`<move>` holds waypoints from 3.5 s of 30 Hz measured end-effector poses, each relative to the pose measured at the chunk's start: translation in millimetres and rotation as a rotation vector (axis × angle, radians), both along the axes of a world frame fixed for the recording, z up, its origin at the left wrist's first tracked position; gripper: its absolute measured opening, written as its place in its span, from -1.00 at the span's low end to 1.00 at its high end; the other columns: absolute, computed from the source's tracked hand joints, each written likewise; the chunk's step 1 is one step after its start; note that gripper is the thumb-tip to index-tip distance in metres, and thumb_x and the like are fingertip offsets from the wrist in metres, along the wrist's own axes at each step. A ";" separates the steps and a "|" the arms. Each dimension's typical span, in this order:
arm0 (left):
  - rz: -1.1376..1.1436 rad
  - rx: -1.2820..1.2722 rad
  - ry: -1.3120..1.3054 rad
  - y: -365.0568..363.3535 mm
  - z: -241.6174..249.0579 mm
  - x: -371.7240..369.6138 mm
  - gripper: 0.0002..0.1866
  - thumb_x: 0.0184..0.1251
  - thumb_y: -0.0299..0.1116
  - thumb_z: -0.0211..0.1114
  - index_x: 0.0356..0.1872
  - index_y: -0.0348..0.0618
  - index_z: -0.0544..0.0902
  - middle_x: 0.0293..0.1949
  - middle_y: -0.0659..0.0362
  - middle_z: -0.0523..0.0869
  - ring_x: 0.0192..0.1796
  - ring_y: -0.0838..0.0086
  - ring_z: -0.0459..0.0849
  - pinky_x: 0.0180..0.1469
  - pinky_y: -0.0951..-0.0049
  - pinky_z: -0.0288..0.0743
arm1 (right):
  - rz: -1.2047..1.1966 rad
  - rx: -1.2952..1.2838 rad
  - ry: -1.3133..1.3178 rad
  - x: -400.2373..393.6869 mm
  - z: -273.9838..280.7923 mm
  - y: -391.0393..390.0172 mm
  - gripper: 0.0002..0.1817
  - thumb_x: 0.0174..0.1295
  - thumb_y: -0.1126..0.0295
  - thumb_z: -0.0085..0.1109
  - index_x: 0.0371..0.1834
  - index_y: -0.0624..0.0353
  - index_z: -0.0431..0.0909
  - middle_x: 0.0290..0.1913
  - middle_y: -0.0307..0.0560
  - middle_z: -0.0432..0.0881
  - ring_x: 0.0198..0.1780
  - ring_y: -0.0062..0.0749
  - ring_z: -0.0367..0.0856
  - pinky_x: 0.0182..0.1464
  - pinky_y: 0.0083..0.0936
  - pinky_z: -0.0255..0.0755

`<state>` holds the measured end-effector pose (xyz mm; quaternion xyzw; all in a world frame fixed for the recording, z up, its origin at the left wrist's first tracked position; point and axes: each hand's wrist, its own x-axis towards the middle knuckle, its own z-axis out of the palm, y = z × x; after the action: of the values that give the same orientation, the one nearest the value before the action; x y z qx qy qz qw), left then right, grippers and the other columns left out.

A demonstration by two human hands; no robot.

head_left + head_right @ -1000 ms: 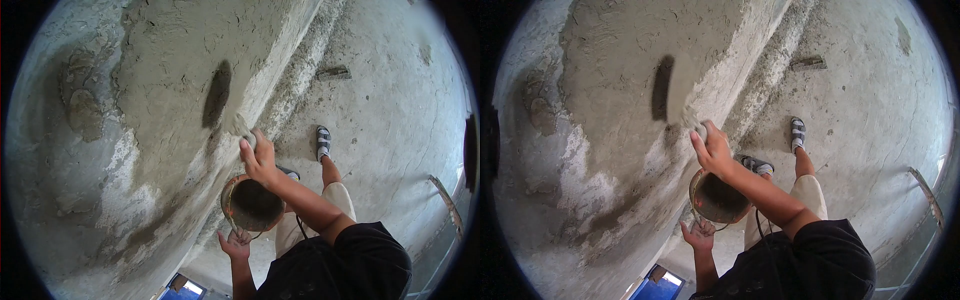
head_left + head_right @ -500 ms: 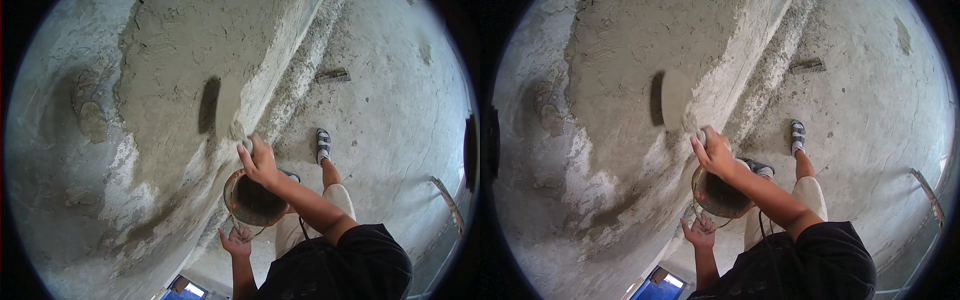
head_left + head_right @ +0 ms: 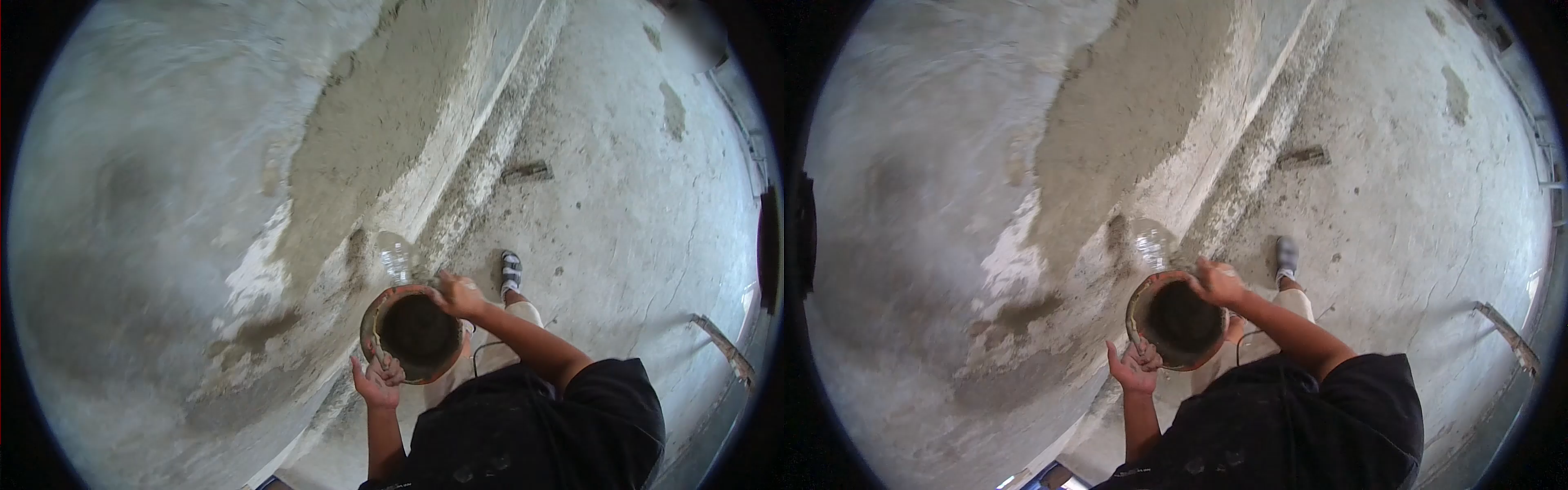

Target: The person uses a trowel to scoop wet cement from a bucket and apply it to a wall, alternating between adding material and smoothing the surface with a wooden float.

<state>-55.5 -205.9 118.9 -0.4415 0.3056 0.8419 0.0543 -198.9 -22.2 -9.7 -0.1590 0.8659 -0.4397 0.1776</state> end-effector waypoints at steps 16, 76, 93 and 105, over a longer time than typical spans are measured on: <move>-0.351 -0.034 0.505 58.4 120.9 -39.3 -0.23 0.24 0.51 -0.29 -0.35 -0.14 0.33 -0.60 0.41 0.10 -0.60 0.68 0.02 -0.55 0.64 -0.11 | 0.219 0.415 0.059 -2.0 211.3 189.6 -0.70 -0.14 0.45 0.18 -0.25 0.24 0.56 -0.32 0.16 0.60 -0.11 0.07 0.56 -0.07 -0.17 0.43; 0.120 0.109 0.506 -41.2 108.9 24.5 -0.17 0.13 0.57 -0.13 -0.40 -0.19 0.37 -0.65 0.36 0.14 -0.63 0.60 0.03 -0.48 0.54 -0.03 | 0.397 -0.602 -0.614 -3.3 238.1 93.1 -0.70 0.30 0.26 0.13 -0.21 0.35 0.62 -0.38 -0.13 0.68 -0.53 -0.59 0.58 -0.52 -0.64 0.47; -0.200 0.374 0.287 -82.6 75.4 41.2 -0.21 0.20 0.55 -0.23 -0.29 -0.11 0.40 -0.51 0.27 0.27 -0.58 0.59 0.11 -0.51 0.56 0.00 | -0.050 -0.849 -0.657 93.2 235.4 28.7 -0.63 0.32 0.28 -0.05 -0.03 0.40 0.52 -0.34 -0.08 0.62 -0.48 -0.55 0.57 -0.49 -0.64 0.49; -0.451 0.189 0.051 -86.8 26.3 41.3 -0.14 0.15 0.60 -0.29 -0.45 -0.18 0.37 -0.64 0.36 0.16 -0.59 0.61 0.09 -0.49 0.60 -0.01 | -0.394 -0.939 -0.735 106.1 136.5 21.9 -0.51 0.36 0.29 -0.15 0.31 0.29 0.24 -0.27 -0.06 0.63 -0.45 -0.51 0.51 -0.47 -0.60 0.41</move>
<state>-14.1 -292.8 145.3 -0.3338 0.3174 0.8441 0.2743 -92.8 -0.3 126.8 0.1043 0.4757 -0.8237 0.2905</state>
